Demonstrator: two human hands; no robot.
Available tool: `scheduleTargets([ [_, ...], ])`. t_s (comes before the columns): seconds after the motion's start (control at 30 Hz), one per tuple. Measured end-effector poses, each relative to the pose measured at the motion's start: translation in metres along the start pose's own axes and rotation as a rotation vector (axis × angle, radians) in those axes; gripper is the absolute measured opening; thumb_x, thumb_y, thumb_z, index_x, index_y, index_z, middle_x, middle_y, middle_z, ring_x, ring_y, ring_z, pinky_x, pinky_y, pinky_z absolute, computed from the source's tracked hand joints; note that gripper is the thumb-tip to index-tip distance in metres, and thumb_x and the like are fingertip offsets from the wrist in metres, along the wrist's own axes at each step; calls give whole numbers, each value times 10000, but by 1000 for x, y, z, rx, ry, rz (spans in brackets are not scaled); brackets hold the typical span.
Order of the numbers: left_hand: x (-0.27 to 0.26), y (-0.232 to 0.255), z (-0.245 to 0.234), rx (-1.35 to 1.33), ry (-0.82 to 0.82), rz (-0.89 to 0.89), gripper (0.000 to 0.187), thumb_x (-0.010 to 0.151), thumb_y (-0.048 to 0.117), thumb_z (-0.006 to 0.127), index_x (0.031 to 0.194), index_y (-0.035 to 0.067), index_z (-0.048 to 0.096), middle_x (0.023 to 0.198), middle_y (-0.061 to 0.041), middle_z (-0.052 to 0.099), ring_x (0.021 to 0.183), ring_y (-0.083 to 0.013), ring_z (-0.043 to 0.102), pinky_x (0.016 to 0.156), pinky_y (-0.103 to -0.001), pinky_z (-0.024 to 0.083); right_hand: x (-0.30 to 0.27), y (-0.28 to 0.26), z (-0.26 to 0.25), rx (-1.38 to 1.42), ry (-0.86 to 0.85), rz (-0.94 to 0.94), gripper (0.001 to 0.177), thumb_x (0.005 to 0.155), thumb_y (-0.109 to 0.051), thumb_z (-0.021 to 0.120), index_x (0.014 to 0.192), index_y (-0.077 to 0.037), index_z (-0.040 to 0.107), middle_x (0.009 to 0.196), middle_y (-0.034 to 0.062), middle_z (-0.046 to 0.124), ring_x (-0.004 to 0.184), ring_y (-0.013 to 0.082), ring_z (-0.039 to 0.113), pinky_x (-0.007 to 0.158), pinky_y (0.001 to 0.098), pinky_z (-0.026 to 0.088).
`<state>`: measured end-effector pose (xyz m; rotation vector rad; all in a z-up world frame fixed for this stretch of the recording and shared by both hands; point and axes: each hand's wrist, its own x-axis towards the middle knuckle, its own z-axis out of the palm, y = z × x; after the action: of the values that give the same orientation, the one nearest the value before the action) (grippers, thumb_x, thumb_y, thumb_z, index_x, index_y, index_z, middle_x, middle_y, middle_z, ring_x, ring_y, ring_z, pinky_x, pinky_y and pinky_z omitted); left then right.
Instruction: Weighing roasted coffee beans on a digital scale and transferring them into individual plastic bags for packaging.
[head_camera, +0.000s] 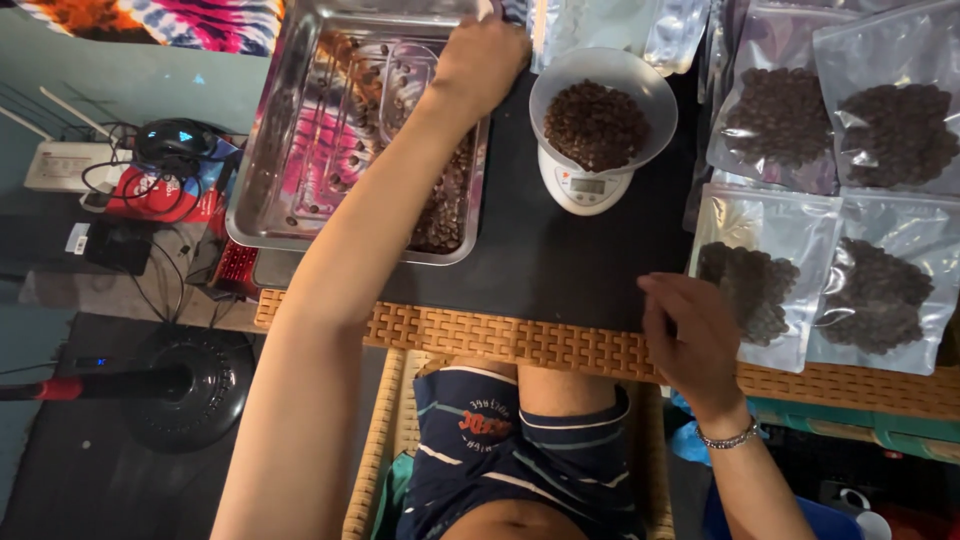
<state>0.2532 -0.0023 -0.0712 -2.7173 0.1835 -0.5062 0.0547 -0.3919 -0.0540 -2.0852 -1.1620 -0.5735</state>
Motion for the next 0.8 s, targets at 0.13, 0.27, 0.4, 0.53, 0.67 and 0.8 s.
scheduleTargets([
  [0.13,-16,3,-72,-611,217,-19,184,984,229,688,1063,111,804,993,-121,672,882,-376,691,597,-557,580,13,-4,-1,24,-18,-99,249,1007,72,642,1252,31,659,1147,193,703,1046,331,695,875,412,581],
  [0.27,-29,19,-106,-870,-63,79,297,1016,255,647,1224,62,735,1172,-140,691,1092,-354,637,870,-496,527,35,-23,0,59,-41,-56,207,1012,69,628,1212,83,676,1152,216,691,1062,330,682,926,404,583],
  [0.4,-38,17,-113,-950,19,75,313,999,187,632,1273,50,693,1135,-79,761,1068,-330,666,821,-501,539,53,-23,23,157,-168,76,264,1007,-43,637,1260,20,682,1223,187,686,1145,305,666,1054,413,527],
  [0.53,-65,6,-126,-910,175,56,319,1012,195,640,1286,35,660,1080,-82,744,1077,-324,645,797,-507,533,75,-23,64,168,-240,106,289,1002,-107,645,1270,-9,692,1236,165,708,1140,291,675,1062,391,501],
  [0.67,-114,2,-162,-934,350,20,263,1076,194,557,1250,35,675,948,-69,704,854,-251,692,797,-413,561,104,-5,116,233,-156,-23,323,1065,-93,539,1337,66,609,1309,228,671,1196,354,649,1083,441,483],
  [0.8,-167,19,-167,-837,455,-147,183,1017,230,647,1090,88,737,867,-79,703,836,-311,702,703,-400,572,138,0,166,363,-29,276,302,1015,34,533,1310,-25,511,1272,261,678,1165,408,655,972,461,588],
])
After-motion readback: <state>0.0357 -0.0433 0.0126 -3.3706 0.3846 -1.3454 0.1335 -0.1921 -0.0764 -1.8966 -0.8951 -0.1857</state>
